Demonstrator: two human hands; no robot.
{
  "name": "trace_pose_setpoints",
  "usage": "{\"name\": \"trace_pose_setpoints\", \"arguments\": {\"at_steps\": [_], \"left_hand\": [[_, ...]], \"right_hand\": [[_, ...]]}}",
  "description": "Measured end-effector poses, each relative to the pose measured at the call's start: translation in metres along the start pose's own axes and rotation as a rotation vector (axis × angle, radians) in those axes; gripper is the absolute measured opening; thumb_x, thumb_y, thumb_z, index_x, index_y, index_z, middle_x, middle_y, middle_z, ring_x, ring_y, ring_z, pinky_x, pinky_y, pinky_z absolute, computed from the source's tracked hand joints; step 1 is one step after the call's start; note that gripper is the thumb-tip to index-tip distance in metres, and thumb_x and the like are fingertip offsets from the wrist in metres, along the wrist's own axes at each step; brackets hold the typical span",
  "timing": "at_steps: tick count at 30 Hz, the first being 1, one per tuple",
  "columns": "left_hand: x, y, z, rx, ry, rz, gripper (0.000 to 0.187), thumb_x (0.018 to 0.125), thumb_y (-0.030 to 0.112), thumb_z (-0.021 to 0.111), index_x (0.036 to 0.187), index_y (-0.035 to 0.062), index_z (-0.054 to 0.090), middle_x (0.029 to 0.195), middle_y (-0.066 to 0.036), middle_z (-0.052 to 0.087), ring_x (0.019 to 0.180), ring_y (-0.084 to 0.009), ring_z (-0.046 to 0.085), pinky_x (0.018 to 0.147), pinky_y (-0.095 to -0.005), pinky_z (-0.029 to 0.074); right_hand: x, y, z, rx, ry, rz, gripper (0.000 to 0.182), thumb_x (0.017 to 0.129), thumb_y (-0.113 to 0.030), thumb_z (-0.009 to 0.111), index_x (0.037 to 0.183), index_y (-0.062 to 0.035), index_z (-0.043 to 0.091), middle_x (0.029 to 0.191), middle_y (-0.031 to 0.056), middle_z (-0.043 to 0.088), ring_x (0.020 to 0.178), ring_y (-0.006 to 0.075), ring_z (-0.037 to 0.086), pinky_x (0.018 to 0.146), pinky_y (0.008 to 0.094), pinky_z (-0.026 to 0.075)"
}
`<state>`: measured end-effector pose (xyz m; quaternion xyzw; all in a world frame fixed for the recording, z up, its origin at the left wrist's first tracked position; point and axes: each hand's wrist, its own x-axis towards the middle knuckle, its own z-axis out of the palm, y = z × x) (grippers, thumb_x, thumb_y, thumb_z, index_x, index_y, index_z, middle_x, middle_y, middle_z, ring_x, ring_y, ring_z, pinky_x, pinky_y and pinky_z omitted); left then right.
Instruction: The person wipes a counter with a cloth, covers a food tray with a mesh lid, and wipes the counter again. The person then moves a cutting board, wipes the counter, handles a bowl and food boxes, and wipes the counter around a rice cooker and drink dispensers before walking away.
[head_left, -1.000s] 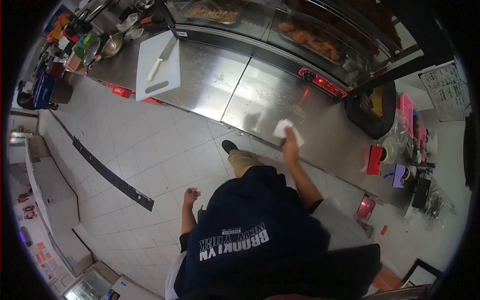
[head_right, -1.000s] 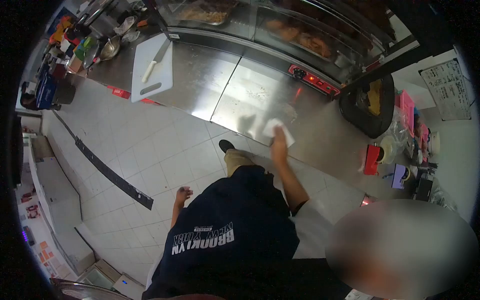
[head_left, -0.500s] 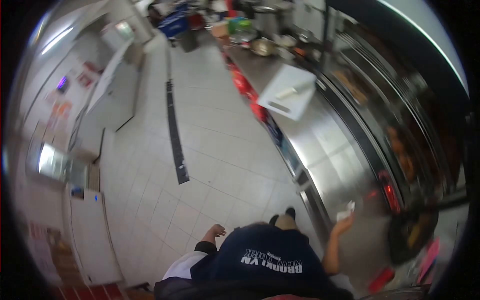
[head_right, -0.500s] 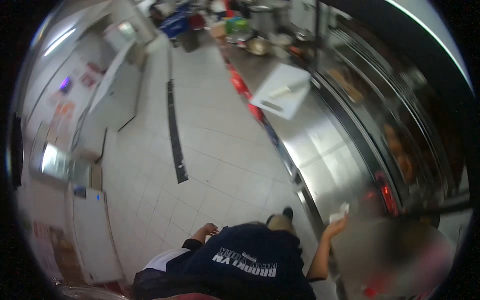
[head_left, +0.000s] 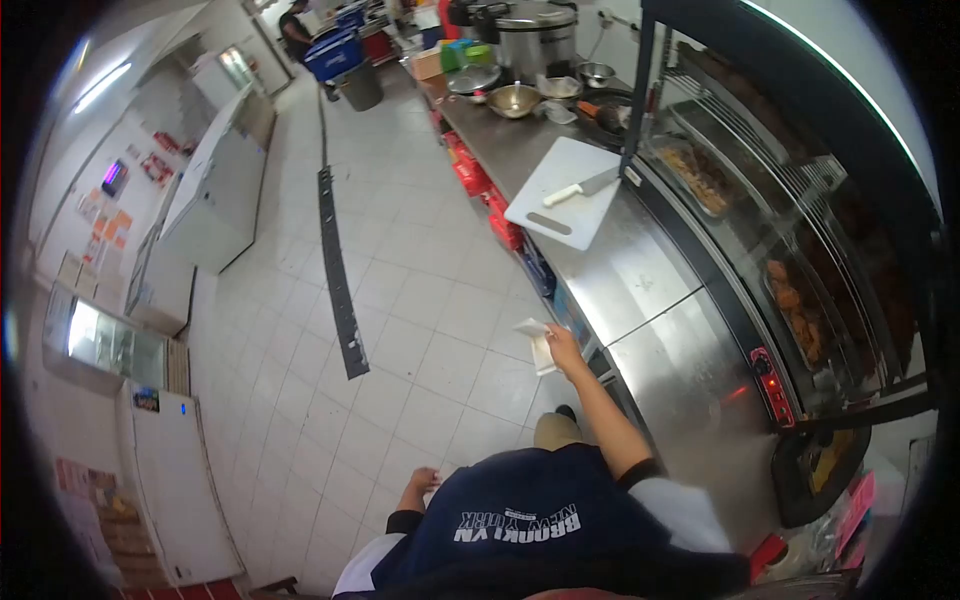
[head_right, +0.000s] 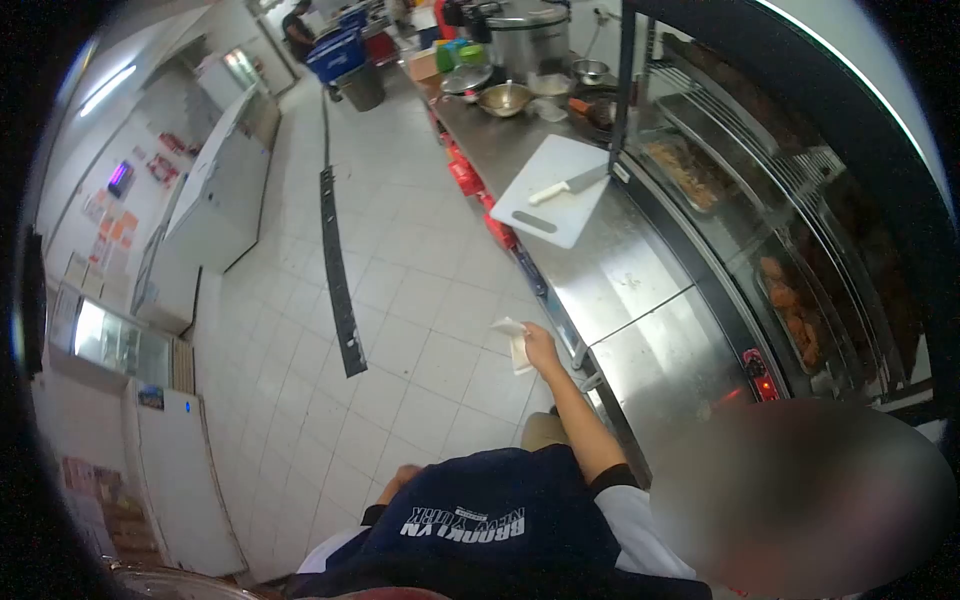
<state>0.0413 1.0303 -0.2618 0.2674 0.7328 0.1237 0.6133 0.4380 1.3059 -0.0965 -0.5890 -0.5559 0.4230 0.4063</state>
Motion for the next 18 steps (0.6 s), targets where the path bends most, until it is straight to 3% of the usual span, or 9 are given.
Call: {"name": "trace_pose_setpoints", "arguments": {"at_steps": [2,5,6,8,9,12,14,16,18], "left_hand": [[-0.018,0.012,-0.002,-0.023,-0.085,-0.034,0.016,0.082,0.019,0.053,0.090,0.0060,0.057,0.075,-0.007,0.060,0.062,-0.0203,0.059,0.049,-0.0291,0.045],[-0.008,0.055,-0.010,-0.010,-0.109,0.016,0.015,0.082,0.018,0.053,0.088,0.0044,0.057,0.076,-0.007,0.059,0.063,-0.0215,0.059,0.052,-0.0309,0.047],[0.005,0.070,-0.014,0.002,-0.102,0.053,0.015,0.082,0.017,0.053,0.087,0.0037,0.056,0.077,-0.008,0.058,0.064,-0.0218,0.060,0.054,-0.0320,0.048],[0.078,0.111,-0.024,-0.514,-0.062,-0.219,0.015,0.084,0.015,0.050,0.088,0.0015,0.055,0.080,-0.008,0.058,0.069,-0.0229,0.061,0.061,-0.0350,0.051],[0.098,0.145,-0.024,-0.547,-0.014,-0.149,0.017,0.086,0.016,0.047,0.089,0.0017,0.055,0.080,-0.008,0.059,0.073,-0.0232,0.061,0.065,-0.0352,0.052],[0.139,0.303,0.007,-0.658,0.038,0.066,0.021,0.090,0.018,0.040,0.092,0.0032,0.055,0.083,-0.008,0.060,0.082,-0.0223,0.061,0.074,-0.0347,0.051],[0.160,0.404,0.044,-0.648,-0.043,0.112,0.024,0.092,0.022,0.039,0.097,0.0030,0.053,0.090,-0.008,0.060,0.087,-0.0215,0.060,0.079,-0.0345,0.050],[0.179,0.480,0.081,-0.549,-0.239,0.202,0.044,0.090,0.036,0.045,0.114,-0.0016,0.045,0.106,-0.012,0.054,0.103,-0.0258,0.054,0.091,-0.0378,0.044],[0.189,0.543,0.119,-0.583,-0.327,0.168,0.056,0.088,0.044,0.047,0.118,-0.0025,0.041,0.114,-0.013,0.049,0.109,-0.0249,0.049,0.092,-0.0364,0.043]], "right_hand": [[0.031,0.029,-0.010,-0.127,0.254,-0.100,0.028,0.083,-0.005,0.041,0.107,0.0017,0.055,0.090,0.0141,0.062,0.084,0.0233,0.058,0.074,0.0328,0.045],[0.062,0.025,-0.045,0.453,0.235,0.263,0.027,0.083,-0.009,0.039,0.100,0.0025,0.057,0.087,0.0140,0.061,0.082,0.0212,0.057,0.072,0.0331,0.044],[0.073,0.026,-0.056,0.363,0.239,0.264,0.028,0.083,-0.014,0.039,0.099,0.0007,0.057,0.084,0.0134,0.060,0.078,0.0187,0.056,0.068,0.0330,0.044],[0.100,0.027,-0.066,0.167,0.324,0.280,0.028,0.084,-0.020,0.041,0.098,-0.0026,0.058,0.087,0.0201,0.061,0.083,0.0307,0.057,0.072,0.0373,0.044],[0.119,0.028,-0.069,0.070,0.367,0.282,0.028,0.085,-0.022,0.042,0.098,-0.0043,0.058,0.088,0.0235,0.061,0.085,0.0368,0.058,0.074,0.0394,0.044],[0.175,-0.003,-0.072,-0.236,0.331,0.289,0.033,0.086,-0.035,0.048,0.103,-0.0072,0.052,0.083,0.0204,0.062,0.077,0.0362,0.060,0.068,0.0425,0.045],[0.225,-0.012,-0.070,-0.430,0.328,0.214,0.040,0.084,-0.040,0.052,0.106,-0.0073,0.044,0.086,0.0197,0.062,0.081,0.0389,0.059,0.069,0.0464,0.046],[0.270,-0.015,-0.060,-0.488,0.311,0.212,0.046,0.084,-0.040,0.051,0.111,-0.0039,0.040,0.085,0.0202,0.061,0.078,0.0389,0.060,0.068,0.0468,0.046],[0.311,-0.029,-0.060,-0.578,0.249,0.253,0.056,0.084,-0.040,0.051,0.117,0.0007,0.033,0.084,0.0201,0.060,0.075,0.0381,0.061,0.066,0.0473,0.047]]}}
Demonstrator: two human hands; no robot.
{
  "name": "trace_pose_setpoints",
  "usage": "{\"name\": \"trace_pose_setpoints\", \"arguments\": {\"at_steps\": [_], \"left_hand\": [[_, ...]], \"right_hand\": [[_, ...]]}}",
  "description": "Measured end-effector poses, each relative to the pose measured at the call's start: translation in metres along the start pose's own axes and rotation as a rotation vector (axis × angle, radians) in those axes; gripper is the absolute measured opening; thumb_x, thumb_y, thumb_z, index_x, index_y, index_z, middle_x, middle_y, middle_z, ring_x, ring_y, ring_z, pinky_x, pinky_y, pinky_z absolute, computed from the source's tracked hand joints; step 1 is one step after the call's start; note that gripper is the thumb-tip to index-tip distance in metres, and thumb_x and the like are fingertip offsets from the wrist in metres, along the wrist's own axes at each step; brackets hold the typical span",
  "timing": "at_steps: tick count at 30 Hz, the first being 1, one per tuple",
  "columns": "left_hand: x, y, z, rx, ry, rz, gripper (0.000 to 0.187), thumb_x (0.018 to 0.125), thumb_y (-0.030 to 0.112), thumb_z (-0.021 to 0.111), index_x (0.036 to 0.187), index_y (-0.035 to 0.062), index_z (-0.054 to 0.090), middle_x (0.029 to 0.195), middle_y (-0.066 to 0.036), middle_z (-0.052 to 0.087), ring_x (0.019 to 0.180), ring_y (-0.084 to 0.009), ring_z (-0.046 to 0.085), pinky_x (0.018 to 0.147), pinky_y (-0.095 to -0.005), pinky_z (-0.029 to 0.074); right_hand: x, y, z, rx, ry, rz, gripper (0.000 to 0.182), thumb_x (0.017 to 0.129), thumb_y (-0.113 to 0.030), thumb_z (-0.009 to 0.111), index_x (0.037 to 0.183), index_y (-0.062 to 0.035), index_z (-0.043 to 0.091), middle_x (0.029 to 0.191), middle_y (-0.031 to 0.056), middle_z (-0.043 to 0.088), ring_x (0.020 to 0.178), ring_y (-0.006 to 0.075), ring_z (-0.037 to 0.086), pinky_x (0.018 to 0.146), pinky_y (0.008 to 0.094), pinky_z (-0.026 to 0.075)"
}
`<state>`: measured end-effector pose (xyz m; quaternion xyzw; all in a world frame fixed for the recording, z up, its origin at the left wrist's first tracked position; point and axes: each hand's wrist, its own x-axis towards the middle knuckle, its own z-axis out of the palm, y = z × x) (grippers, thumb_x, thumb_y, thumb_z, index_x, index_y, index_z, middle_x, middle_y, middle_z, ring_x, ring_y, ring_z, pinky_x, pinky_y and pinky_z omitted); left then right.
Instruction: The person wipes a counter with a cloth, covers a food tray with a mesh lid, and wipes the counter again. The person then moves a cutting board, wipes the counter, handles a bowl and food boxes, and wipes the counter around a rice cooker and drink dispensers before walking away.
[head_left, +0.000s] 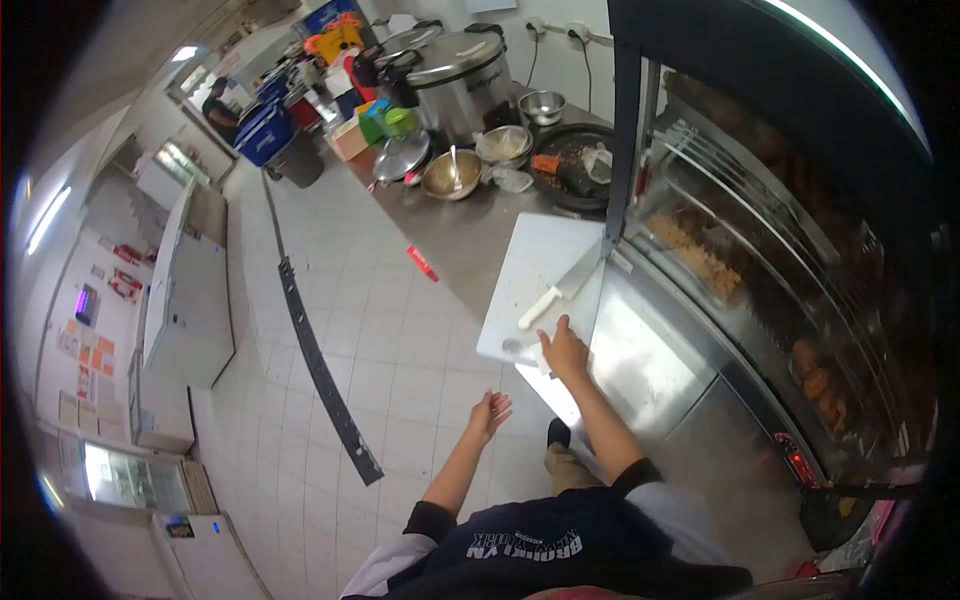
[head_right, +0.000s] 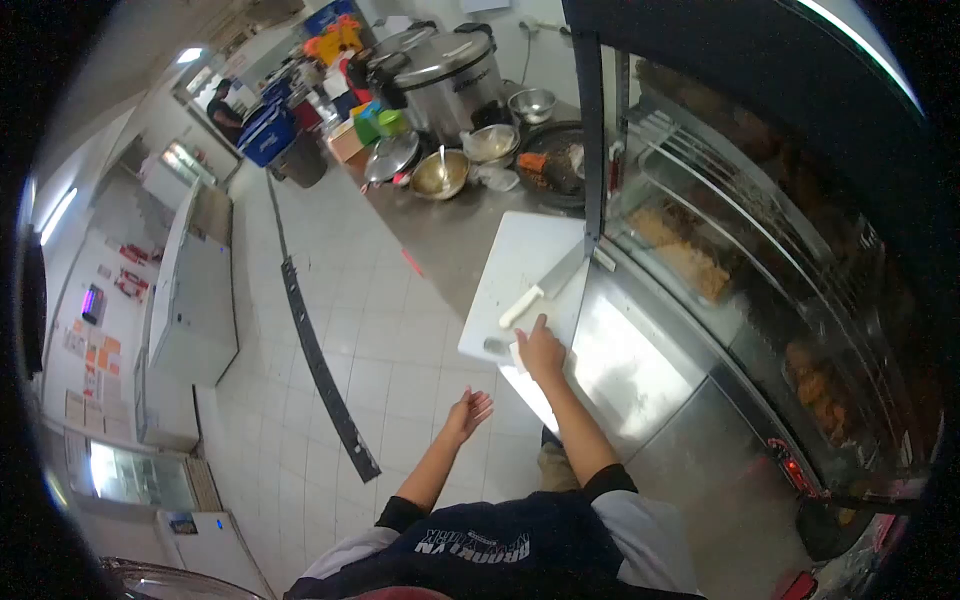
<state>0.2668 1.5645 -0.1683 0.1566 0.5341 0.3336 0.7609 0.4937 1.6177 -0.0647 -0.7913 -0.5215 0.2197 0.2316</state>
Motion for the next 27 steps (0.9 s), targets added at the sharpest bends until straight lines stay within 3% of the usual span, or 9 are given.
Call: {"name": "trace_pose_setpoints", "arguments": {"at_steps": [3,7,11,14,18,21,22,25,27], "left_hand": [[0.041,0.022,0.049,-0.113,0.023,-0.008,0.062,0.085,0.050,0.050,0.116,-0.0028,0.041,0.114,-0.011,0.046,0.108,-0.0238,0.047,0.093,-0.0368,0.041],[0.060,0.041,0.070,-0.133,0.243,-0.052,0.048,0.084,0.043,0.057,0.112,0.0058,0.046,0.106,-0.005,0.045,0.099,-0.0214,0.045,0.089,-0.0374,0.037],[0.065,0.054,0.068,-0.062,0.328,-0.008,0.034,0.084,0.035,0.058,0.104,0.0095,0.048,0.096,-0.003,0.051,0.087,-0.0146,0.048,0.072,-0.0293,0.040],[0.086,0.055,0.033,-0.069,0.145,0.020,0.034,0.089,0.030,0.052,0.112,0.0065,0.044,0.109,-0.009,0.045,0.091,-0.0222,0.052,0.080,-0.0362,0.044],[0.038,0.136,0.041,-0.273,0.095,0.053,0.028,0.090,0.022,0.050,0.106,-0.0001,0.045,0.107,-0.011,0.046,0.090,-0.0254,0.055,0.083,-0.0420,0.049],[0.034,0.184,0.021,-0.358,0.093,-0.064,0.030,0.090,0.019,0.051,0.107,-0.0037,0.044,0.108,-0.013,0.046,0.089,-0.0251,0.056,0.085,-0.0403,0.049],[0.042,0.190,0.006,-0.348,0.014,-0.072,0.025,0.088,0.016,0.054,0.105,-0.0007,0.047,0.097,-0.009,0.050,0.094,-0.0218,0.053,0.084,-0.0346,0.048],[0.046,0.219,-0.018,-0.179,-0.096,-0.119,0.022,0.088,0.019,0.054,0.098,-0.0001,0.049,0.089,-0.007,0.050,0.095,-0.0200,0.052,0.085,-0.0320,0.046],[0.041,0.238,-0.027,-0.088,-0.171,0.049,0.024,0.090,0.023,0.052,0.096,0.0005,0.048,0.088,-0.007,0.050,0.095,-0.0206,0.052,0.085,-0.0325,0.045]], "right_hand": [[0.043,-0.019,0.012,-0.069,0.000,0.022,0.061,0.080,-0.044,0.054,0.117,0.0003,0.032,0.083,0.0190,0.061,0.073,0.0358,0.062,0.064,0.0451,0.049],[0.077,-0.024,0.019,-0.143,-0.085,0.086,0.063,0.079,-0.043,0.056,0.117,0.0009,0.031,0.083,0.0198,0.061,0.073,0.0363,0.062,0.064,0.0456,0.049],[0.079,-0.027,0.023,-0.077,-0.058,0.166,0.060,0.076,-0.043,0.059,0.110,-0.0022,0.031,0.082,0.0222,0.062,0.075,0.0375,0.062,0.065,0.0460,0.048],[0.086,-0.036,0.026,-0.064,-0.006,0.110,0.060,0.076,-0.043,0.059,0.112,-0.0036,0.033,0.081,0.0215,0.062,0.075,0.0376,0.062,0.065,0.0470,0.048],[0.084,-0.076,0.029,-0.102,-0.052,0.052,0.062,0.075,-0.044,0.059,0.116,-0.0048,0.035,0.081,0.0213,0.062,0.074,0.0374,0.062,0.064,0.0466,0.048],[0.085,-0.109,0.041,-0.091,-0.073,0.173,0.066,0.072,-0.041,0.062,0.119,-0.0051,0.034,0.082,0.0216,0.062,0.076,0.0370,0.062,0.065,0.0448,0.049],[0.085,-0.119,0.046,-0.082,-0.075,0.220,0.068,0.070,-0.040,0.063,0.120,-0.0051,0.033,0.082,0.0218,0.062,0.077,0.0368,0.062,0.065,0.0441,0.049],[0.079,-0.147,0.041,-0.072,-0.149,0.335,0.071,0.066,-0.035,0.063,0.121,-0.0046,0.032,0.084,0.0226,0.061,0.080,0.0361,0.061,0.069,0.0429,0.049],[0.067,-0.154,0.037,-0.070,-0.116,0.358,0.071,0.065,-0.033,0.063,0.121,-0.0014,0.032,0.086,0.0225,0.061,0.081,0.0361,0.061,0.070,0.0425,0.048]]}}
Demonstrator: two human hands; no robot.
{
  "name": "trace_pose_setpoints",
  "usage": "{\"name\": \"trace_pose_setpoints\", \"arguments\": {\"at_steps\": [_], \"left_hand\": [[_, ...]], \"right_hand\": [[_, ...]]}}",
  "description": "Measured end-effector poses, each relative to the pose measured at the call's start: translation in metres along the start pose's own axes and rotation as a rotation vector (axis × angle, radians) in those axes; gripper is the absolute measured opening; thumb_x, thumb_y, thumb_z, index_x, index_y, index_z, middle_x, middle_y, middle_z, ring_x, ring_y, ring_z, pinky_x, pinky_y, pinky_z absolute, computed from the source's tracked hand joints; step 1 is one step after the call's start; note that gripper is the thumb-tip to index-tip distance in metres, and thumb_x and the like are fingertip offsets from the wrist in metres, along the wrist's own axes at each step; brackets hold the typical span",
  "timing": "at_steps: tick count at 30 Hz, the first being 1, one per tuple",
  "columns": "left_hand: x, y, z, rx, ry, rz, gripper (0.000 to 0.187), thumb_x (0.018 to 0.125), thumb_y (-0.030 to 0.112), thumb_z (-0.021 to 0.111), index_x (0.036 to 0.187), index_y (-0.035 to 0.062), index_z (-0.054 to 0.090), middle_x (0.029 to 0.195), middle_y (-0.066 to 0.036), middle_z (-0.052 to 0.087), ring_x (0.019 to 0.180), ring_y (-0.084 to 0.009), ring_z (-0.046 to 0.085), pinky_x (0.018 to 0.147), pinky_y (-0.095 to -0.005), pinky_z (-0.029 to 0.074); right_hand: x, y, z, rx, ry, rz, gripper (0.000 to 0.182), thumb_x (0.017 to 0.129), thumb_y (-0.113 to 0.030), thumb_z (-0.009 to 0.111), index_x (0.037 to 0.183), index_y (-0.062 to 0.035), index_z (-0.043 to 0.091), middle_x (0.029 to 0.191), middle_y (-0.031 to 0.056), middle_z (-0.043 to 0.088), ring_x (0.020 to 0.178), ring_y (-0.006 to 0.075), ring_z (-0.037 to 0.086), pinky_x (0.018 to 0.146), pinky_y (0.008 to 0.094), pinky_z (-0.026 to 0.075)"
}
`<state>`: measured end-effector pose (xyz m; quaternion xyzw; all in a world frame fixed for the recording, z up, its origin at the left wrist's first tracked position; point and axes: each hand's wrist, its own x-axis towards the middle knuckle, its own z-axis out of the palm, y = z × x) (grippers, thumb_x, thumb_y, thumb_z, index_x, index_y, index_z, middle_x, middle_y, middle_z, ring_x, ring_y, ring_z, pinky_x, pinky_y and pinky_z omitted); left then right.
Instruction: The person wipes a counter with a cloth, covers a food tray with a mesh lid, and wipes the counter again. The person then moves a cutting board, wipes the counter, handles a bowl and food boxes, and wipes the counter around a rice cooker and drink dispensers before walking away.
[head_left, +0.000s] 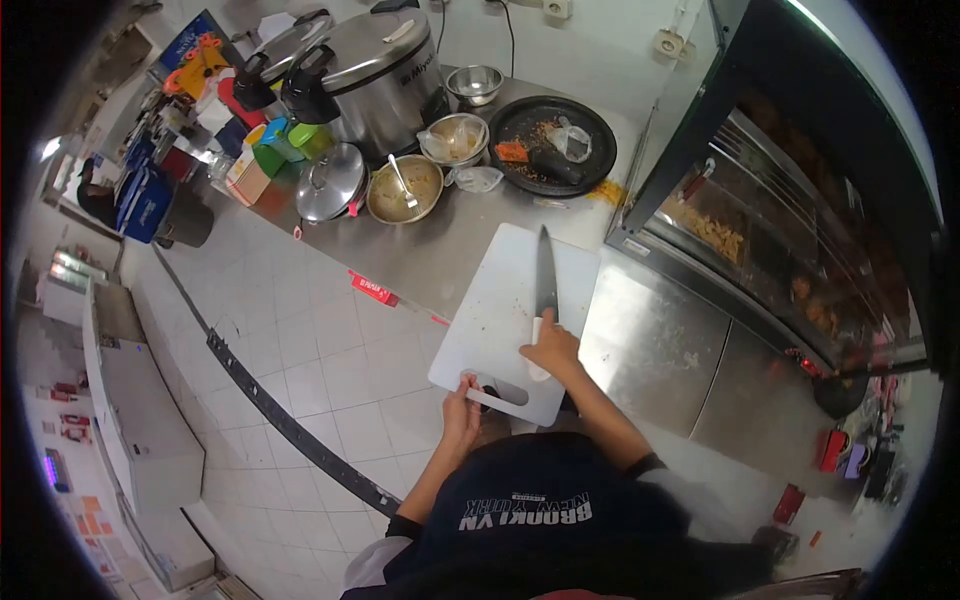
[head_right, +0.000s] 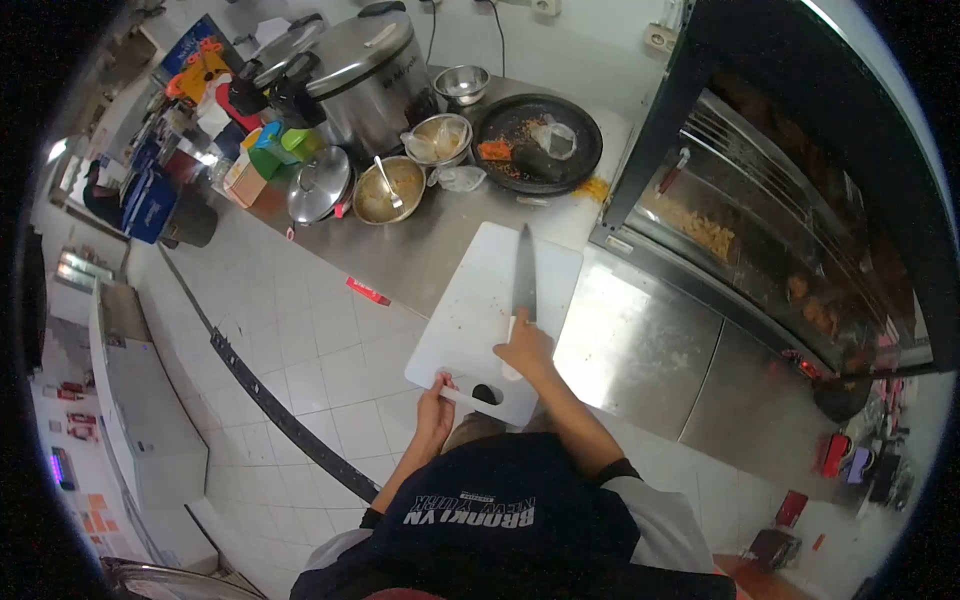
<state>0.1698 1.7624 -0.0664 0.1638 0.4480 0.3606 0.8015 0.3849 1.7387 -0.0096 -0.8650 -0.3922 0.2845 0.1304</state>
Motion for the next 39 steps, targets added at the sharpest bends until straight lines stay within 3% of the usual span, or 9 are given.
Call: {"name": "trace_pose_setpoints", "arguments": {"at_steps": [7,10,11,14,17,24,31,37,39], "left_hand": [[0.002,0.085,0.008,0.055,0.064,0.368,0.037,0.092,0.040,0.042,0.083,0.0043,0.043,0.082,-0.007,0.048,0.076,-0.0211,0.057,0.074,-0.0343,0.049],[0.007,0.119,0.001,0.164,0.125,0.398,0.039,0.093,0.043,0.038,0.078,0.0062,0.039,0.074,-0.006,0.045,0.070,-0.0194,0.057,0.067,-0.0319,0.051],[0.008,0.131,-0.001,0.168,0.134,0.395,0.041,0.092,0.044,0.038,0.077,0.0064,0.039,0.071,-0.005,0.043,0.067,-0.0188,0.056,0.065,-0.0316,0.051],[0.005,0.161,-0.019,0.218,0.199,0.385,0.044,0.091,0.048,0.036,0.075,0.0070,0.040,0.065,-0.002,0.040,0.061,-0.0176,0.055,0.061,-0.0310,0.051],[-0.002,0.183,-0.037,0.278,0.270,0.413,0.046,0.090,0.051,0.037,0.074,0.0075,0.042,0.064,-0.001,0.040,0.058,-0.0173,0.055,0.056,-0.0305,0.051],[-0.025,0.213,-0.057,0.279,0.293,0.492,0.047,0.091,0.051,0.036,0.071,0.0077,0.041,0.063,-0.001,0.041,0.054,-0.0182,0.056,0.055,-0.0310,0.052],[-0.026,0.220,-0.047,0.339,0.264,0.513,0.044,0.093,0.046,0.034,0.075,0.0059,0.040,0.063,-0.002,0.040,0.058,-0.0216,0.059,0.057,-0.0326,0.054],[-0.025,0.224,-0.048,0.326,0.204,0.485,0.045,0.093,0.045,0.034,0.077,0.0036,0.042,0.068,-0.004,0.042,0.061,-0.0215,0.061,0.058,-0.0329,0.054],[-0.024,0.228,-0.041,0.351,0.195,0.496,0.046,0.093,0.046,0.034,0.077,0.0029,0.042,0.067,-0.004,0.042,0.060,-0.0211,0.060,0.058,-0.0328,0.054]], "right_hand": [[-0.056,0.003,-0.031,0.130,-0.064,0.015,0.062,0.078,-0.024,0.050,0.131,-0.0059,0.024,0.082,0.0232,0.061,0.077,0.0416,0.059,0.073,0.0478,0.046],[-0.081,0.001,-0.005,0.101,0.066,-0.178,0.059,0.082,-0.023,0.050,0.134,-0.0100,0.024,0.077,0.0227,0.062,0.073,0.0410,0.059,0.069,0.0478,0.047],[-0.093,-0.005,-0.003,0.073,0.020,-0.249,0.055,0.085,-0.020,0.049,0.135,-0.0135,0.026,0.080,0.0214,0.061,0.070,0.0357,0.061,0.061,0.0424,0.050],[-0.119,-0.034,0.009,-0.015,-0.092,-0.641,0.055,0.085,-0.016,0.048,0.136,-0.0171,0.026,0.082,0.0175,0.060,0.062,0.0309,0.061,0.051,0.0376,0.049],[-0.137,-0.070,0.020,-0.293,-0.148,-0.839,0.057,0.085,-0.016,0.047,0.137,-0.0204,0.025,0.082,0.0136,0.059,0.056,0.0266,0.059,0.046,0.0341,0.048],[-0.077,-0.041,0.059,-0.298,0.033,-0.455,0.062,0.082,-0.015,0.047,0.138,-0.0222,0.023,0.076,0.0148,0.058,0.050,0.0280,0.058,0.043,0.0395,0.047],[-0.124,-0.103,0.061,-0.254,-0.021,-0.955,0.061,0.082,-0.014,0.047,0.138,-0.0218,0.025,0.069,0.0148,0.058,0.046,0.0276,0.055,0.040,0.0392,0.045],[-0.056,-0.053,0.082,-0.091,0.182,-0.406,0.061,0.083,-0.014,0.044,0.139,-0.0207,0.021,0.073,0.0173,0.059,0.051,0.0286,0.058,0.042,0.0414,0.046],[-0.068,-0.068,0.065,-0.120,0.139,-0.450,0.061,0.083,-0.014,0.043,0.139,-0.0192,0.019,0.074,0.0173,0.060,0.052,0.0291,0.059,0.042,0.0418,0.046]]}}
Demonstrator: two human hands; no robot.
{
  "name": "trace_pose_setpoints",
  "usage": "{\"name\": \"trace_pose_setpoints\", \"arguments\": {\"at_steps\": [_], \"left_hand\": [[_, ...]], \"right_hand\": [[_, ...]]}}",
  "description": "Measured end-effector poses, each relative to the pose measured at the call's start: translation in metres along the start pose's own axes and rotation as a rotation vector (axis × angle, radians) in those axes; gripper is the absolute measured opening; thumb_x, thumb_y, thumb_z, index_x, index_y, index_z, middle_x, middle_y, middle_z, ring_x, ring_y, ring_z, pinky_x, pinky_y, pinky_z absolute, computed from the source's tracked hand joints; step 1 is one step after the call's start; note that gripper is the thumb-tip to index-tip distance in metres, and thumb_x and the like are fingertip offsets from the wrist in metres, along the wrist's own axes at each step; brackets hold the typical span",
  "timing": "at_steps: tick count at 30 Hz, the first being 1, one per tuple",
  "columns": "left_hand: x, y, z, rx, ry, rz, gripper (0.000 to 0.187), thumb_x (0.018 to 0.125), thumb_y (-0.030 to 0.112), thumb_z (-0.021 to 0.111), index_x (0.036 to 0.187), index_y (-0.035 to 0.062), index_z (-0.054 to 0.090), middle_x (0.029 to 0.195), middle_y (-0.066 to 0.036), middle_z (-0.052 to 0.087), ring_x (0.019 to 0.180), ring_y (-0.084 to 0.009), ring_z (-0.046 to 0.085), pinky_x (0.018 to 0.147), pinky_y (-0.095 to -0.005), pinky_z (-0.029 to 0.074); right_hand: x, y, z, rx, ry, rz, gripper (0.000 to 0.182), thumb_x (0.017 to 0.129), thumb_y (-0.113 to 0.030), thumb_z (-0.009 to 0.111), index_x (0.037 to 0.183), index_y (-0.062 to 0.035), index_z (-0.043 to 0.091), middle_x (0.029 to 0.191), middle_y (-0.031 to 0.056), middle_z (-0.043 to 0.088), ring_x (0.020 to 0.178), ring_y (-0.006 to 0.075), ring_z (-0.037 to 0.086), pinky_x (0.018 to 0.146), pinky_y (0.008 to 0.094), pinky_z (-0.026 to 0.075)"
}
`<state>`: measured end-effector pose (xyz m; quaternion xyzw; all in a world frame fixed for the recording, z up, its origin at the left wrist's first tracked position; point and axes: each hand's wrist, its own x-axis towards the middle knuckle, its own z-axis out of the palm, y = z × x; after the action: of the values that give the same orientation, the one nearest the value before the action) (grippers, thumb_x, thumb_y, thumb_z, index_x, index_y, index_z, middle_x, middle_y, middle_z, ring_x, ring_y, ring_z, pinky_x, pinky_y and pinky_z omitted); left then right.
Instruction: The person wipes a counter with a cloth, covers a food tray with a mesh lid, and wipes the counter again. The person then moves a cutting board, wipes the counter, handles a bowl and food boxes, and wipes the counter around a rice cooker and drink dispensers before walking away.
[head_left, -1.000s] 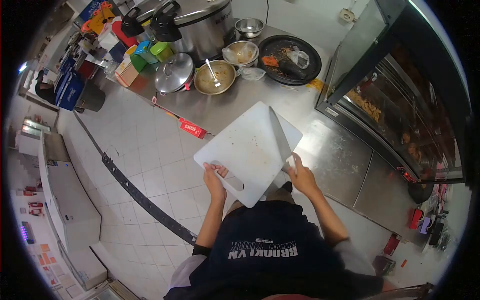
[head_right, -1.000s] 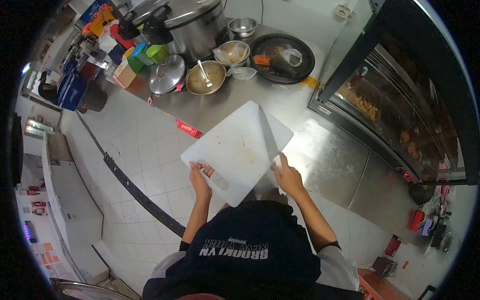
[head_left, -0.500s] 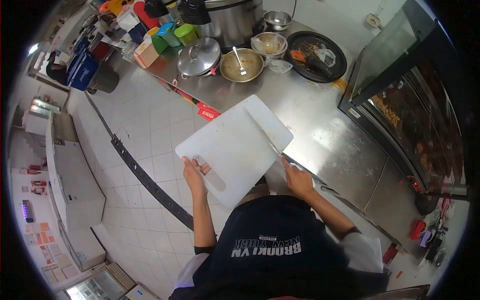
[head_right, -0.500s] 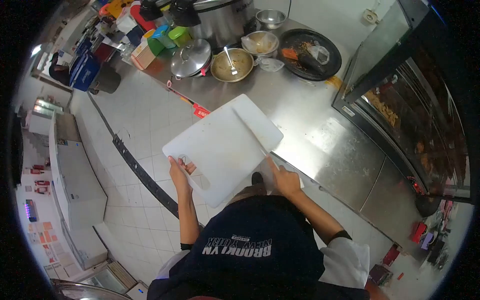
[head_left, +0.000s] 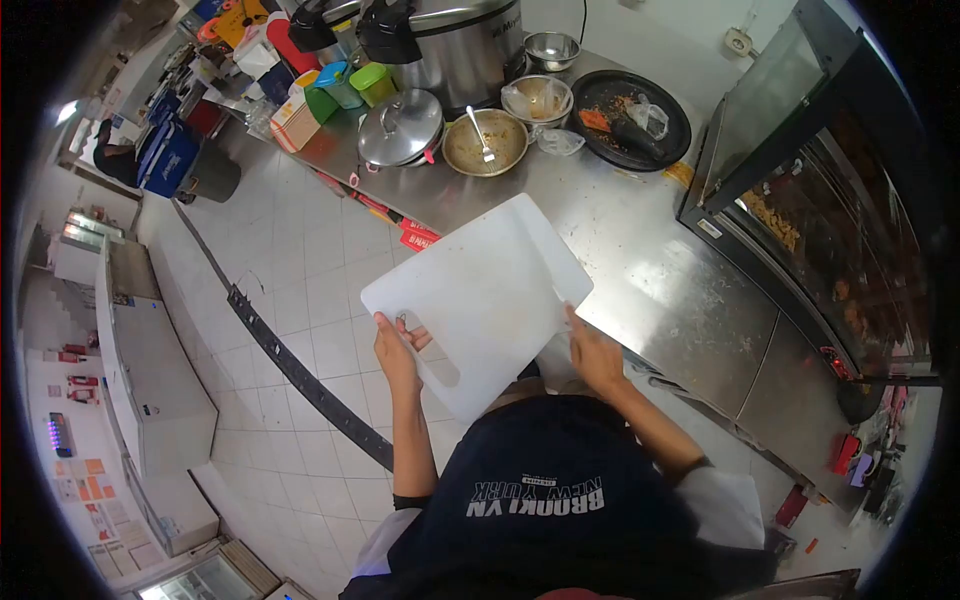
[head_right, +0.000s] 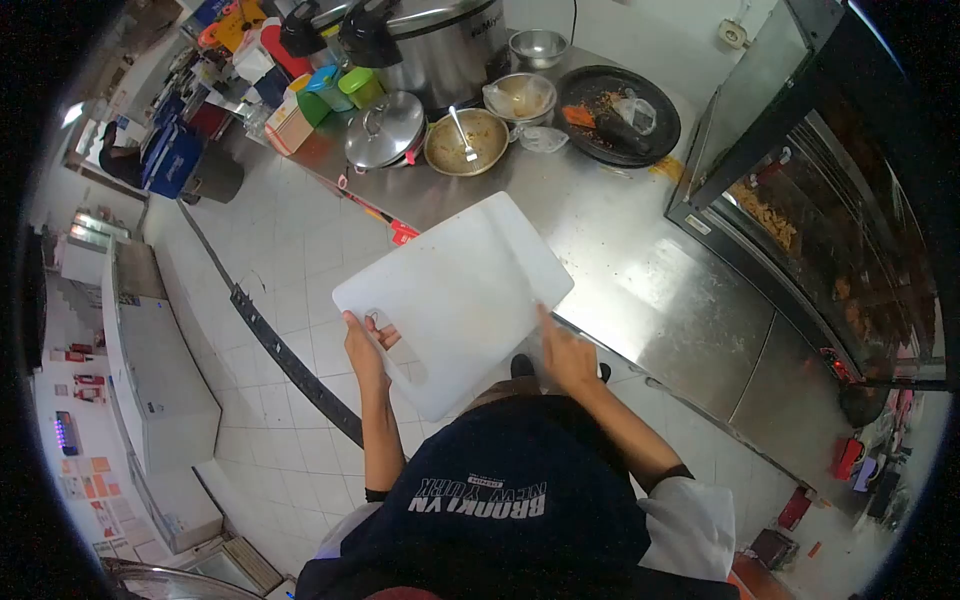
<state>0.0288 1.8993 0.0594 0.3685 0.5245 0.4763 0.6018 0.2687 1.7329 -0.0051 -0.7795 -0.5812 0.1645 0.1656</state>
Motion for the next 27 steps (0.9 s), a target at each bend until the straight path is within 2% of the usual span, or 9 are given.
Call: {"name": "trace_pose_setpoints", "arguments": {"at_steps": [4,7,10,13,16,19,23,26,27], "left_hand": [[0.000,0.010,0.018,0.081,0.032,0.064,0.049,0.091,0.051,0.033,0.070,0.0080,0.041,0.055,-0.002,0.040,0.056,-0.0198,0.058,0.055,-0.0301,0.051],[-0.002,0.014,0.020,0.122,0.017,0.067,0.049,0.091,0.051,0.033,0.071,0.0075,0.041,0.057,-0.002,0.041,0.057,-0.0195,0.059,0.054,-0.0294,0.051],[0.000,0.009,0.012,0.075,-0.039,0.049,0.048,0.091,0.051,0.034,0.073,0.0067,0.042,0.061,-0.003,0.043,0.057,-0.0181,0.058,0.054,-0.0288,0.051],[0.001,0.006,0.015,0.090,0.017,0.065,0.047,0.091,0.050,0.035,0.074,0.0069,0.042,0.063,-0.003,0.044,0.057,-0.0180,0.058,0.053,-0.0291,0.051],[-0.001,0.013,0.020,0.091,-0.047,0.093,0.046,0.093,0.044,0.034,0.074,0.0034,0.042,0.063,-0.003,0.042,0.059,-0.0180,0.058,0.055,-0.0300,0.053],[0.003,0.009,0.017,0.107,-0.083,0.106,0.045,0.091,0.048,0.037,0.074,0.0066,0.043,0.064,-0.003,0.045,0.057,-0.0182,0.058,0.053,-0.0294,0.051],[0.000,0.011,0.014,0.059,-0.063,0.080,0.045,0.091,0.048,0.040,0.072,0.0067,0.043,0.065,-0.003,0.046,0.055,-0.0159,0.055,0.053,-0.0276,0.050],[-0.003,0.024,0.019,0.162,0.013,0.100,0.044,0.091,0.047,0.041,0.070,0.0073,0.043,0.064,-0.002,0.045,0.057,-0.0150,0.054,0.053,-0.0276,0.049],[-0.005,0.028,0.021,0.161,-0.019,0.109,0.044,0.091,0.046,0.040,0.070,0.0073,0.043,0.063,-0.002,0.044,0.057,-0.0150,0.054,0.053,-0.0276,0.049]], "right_hand": [[-0.015,-0.066,-0.033,-0.053,-0.286,-0.294,0.061,0.084,-0.014,0.042,0.140,-0.0144,0.018,0.075,0.0175,0.060,0.054,0.0302,0.059,0.045,0.0413,0.047],[-0.012,-0.078,-0.034,-0.097,-0.255,-0.222,0.062,0.082,-0.011,0.043,0.139,-0.0132,0.019,0.075,0.0162,0.060,0.057,0.0292,0.060,0.047,0.0395,0.048],[0.016,-0.021,-0.005,-0.003,-0.038,0.108,0.062,0.080,-0.010,0.045,0.138,-0.0133,0.024,0.072,0.0144,0.060,0.059,0.0285,0.061,0.050,0.0398,0.050],[0.015,-0.006,-0.009,0.056,0.194,0.026,0.060,0.079,-0.008,0.046,0.136,-0.0133,0.030,0.067,0.0119,0.058,0.056,0.0262,0.060,0.048,0.0392,0.049],[-0.002,-0.050,-0.024,-0.079,0.047,-0.227,0.058,0.078,-0.010,0.048,0.135,-0.0125,0.033,0.065,0.0109,0.057,0.052,0.0249,0.059,0.045,0.0389,0.048],[0.007,-0.061,-0.014,-0.081,0.013,-0.178,0.059,0.079,-0.010,0.047,0.136,-0.0129,0.031,0.066,0.0103,0.057,0.050,0.0245,0.058,0.043,0.0378,0.048],[0.045,0.018,0.007,0.033,0.108,0.185,0.059,0.083,-0.014,0.046,0.138,-0.0165,0.025,0.063,0.0114,0.058,0.048,0.0279,0.057,0.045,0.0416,0.047],[0.031,0.037,-0.013,0.063,0.167,0.150,0.061,0.084,-0.017,0.045,0.139,-0.0177,0.020,0.064,0.0121,0.059,0.049,0.0297,0.057,0.049,0.0426,0.048],[0.024,0.033,-0.018,0.019,0.073,0.181,0.062,0.084,-0.017,0.046,0.140,-0.0182,0.019,0.067,0.0137,0.060,0.055,0.0301,0.058,0.051,0.0410,0.049]]}}
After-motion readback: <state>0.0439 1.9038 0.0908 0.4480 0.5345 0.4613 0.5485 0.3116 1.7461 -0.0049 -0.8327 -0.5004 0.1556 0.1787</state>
